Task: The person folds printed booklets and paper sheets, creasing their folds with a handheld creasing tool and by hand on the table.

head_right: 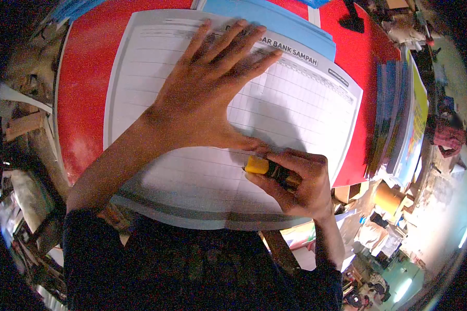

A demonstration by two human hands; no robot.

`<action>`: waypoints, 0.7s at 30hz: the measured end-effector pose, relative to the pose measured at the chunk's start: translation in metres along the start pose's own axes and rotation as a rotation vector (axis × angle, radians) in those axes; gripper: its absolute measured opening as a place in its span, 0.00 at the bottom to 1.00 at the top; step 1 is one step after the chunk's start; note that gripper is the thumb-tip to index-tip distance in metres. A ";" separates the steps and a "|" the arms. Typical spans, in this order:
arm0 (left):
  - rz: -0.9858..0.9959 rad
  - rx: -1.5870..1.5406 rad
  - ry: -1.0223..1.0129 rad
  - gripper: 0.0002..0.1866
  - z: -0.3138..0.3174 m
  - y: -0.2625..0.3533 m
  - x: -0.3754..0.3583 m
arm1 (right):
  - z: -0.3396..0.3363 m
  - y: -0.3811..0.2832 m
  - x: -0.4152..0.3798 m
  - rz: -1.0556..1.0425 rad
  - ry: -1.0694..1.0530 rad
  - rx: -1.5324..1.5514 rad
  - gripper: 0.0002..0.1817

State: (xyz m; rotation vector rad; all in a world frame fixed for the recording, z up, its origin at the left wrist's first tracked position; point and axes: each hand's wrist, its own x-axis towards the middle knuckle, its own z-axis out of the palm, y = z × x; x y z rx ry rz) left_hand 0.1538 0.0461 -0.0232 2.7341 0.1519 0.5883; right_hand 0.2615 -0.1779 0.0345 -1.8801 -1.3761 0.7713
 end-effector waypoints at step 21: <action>0.011 -0.044 0.038 0.68 0.000 -0.001 -0.002 | 0.010 -0.005 -0.028 -0.054 0.102 -0.239 0.25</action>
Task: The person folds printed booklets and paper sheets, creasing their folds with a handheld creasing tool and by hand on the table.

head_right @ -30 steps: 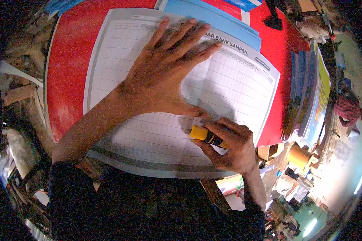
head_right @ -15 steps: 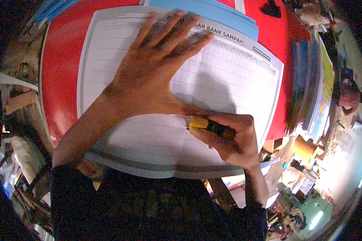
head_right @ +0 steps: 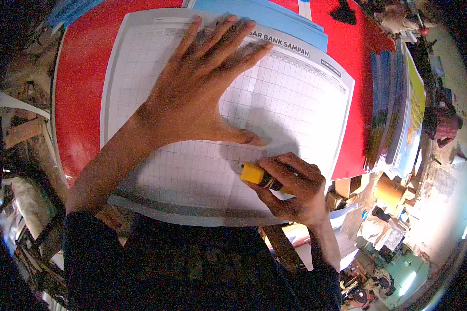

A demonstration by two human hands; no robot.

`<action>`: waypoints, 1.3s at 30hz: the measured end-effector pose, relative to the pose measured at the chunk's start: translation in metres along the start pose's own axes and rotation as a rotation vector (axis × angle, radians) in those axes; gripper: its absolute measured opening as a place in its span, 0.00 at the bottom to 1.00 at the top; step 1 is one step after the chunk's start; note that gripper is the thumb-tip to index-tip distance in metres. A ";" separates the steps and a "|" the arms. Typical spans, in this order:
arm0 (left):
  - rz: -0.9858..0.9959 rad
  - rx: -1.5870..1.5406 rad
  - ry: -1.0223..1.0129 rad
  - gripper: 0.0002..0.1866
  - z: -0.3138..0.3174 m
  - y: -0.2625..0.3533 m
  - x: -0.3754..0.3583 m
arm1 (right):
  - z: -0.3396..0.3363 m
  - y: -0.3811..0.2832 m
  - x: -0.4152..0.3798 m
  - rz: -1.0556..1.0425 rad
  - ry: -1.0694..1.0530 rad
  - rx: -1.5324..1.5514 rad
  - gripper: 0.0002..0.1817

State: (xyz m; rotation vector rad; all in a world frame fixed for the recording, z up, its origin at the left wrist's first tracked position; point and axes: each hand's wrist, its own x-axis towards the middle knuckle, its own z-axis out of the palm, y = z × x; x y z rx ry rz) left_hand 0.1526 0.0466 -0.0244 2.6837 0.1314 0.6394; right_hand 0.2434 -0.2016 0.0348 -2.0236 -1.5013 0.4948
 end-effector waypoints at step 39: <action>-0.001 0.006 0.034 0.67 -0.004 -0.002 -0.002 | -0.001 -0.035 0.013 0.169 -0.120 0.103 0.25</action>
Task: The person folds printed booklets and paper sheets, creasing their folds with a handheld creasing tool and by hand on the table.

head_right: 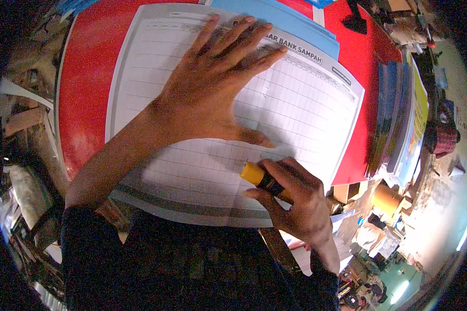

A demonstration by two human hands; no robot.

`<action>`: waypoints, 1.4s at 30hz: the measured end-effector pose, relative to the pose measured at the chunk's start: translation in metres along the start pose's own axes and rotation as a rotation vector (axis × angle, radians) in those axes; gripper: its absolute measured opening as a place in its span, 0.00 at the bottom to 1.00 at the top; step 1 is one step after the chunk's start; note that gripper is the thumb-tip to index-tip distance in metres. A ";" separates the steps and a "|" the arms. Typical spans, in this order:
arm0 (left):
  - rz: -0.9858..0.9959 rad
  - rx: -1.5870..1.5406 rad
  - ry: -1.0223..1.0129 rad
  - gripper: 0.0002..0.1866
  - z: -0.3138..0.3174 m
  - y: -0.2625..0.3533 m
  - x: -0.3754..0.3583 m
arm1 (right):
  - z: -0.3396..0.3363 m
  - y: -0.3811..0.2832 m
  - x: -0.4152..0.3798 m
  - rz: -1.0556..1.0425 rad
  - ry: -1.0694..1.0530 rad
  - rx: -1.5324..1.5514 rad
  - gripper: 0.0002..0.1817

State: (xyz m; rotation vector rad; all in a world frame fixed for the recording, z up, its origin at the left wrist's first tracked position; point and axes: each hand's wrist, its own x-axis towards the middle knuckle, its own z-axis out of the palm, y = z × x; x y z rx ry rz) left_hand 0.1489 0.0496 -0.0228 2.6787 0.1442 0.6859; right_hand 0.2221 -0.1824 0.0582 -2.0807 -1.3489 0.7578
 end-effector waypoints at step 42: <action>0.145 -0.135 -0.215 0.24 -0.033 0.137 -0.127 | -0.056 0.171 -0.009 0.225 1.149 0.532 0.22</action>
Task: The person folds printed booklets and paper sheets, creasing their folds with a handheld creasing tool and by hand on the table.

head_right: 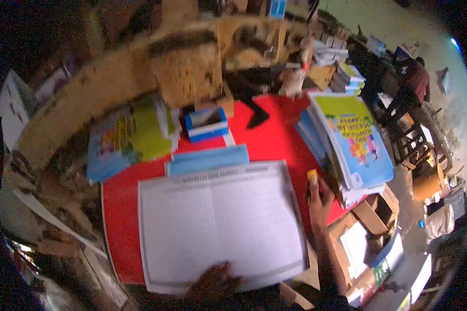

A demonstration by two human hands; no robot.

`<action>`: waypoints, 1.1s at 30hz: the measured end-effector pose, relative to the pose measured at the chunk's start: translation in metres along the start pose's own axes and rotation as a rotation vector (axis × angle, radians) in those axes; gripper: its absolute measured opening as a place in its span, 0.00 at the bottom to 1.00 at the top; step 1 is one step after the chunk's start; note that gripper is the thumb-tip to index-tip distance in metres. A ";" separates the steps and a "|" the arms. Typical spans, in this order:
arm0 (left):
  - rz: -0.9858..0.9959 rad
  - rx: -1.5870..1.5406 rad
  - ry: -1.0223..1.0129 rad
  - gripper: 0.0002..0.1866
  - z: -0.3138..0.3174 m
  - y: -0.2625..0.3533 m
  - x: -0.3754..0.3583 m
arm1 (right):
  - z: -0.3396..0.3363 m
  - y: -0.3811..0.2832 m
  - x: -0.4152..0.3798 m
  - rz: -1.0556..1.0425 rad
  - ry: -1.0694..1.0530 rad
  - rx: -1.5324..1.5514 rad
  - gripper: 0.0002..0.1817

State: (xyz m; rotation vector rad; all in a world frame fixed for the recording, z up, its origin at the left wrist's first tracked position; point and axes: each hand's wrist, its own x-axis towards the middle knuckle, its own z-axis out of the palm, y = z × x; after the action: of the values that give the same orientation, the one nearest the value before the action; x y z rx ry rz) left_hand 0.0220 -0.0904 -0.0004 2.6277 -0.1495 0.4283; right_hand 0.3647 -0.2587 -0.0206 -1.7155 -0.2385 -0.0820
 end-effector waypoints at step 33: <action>-0.231 -0.287 -0.369 0.25 -0.081 -0.246 0.184 | -0.015 -0.056 0.070 -0.557 -0.126 -0.577 0.13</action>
State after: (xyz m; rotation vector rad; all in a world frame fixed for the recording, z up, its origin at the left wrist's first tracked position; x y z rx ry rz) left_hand 0.2173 0.1593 0.0209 2.3761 -0.0211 -0.1502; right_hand 0.4223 -0.2575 0.0489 -2.1803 -0.8486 -0.4932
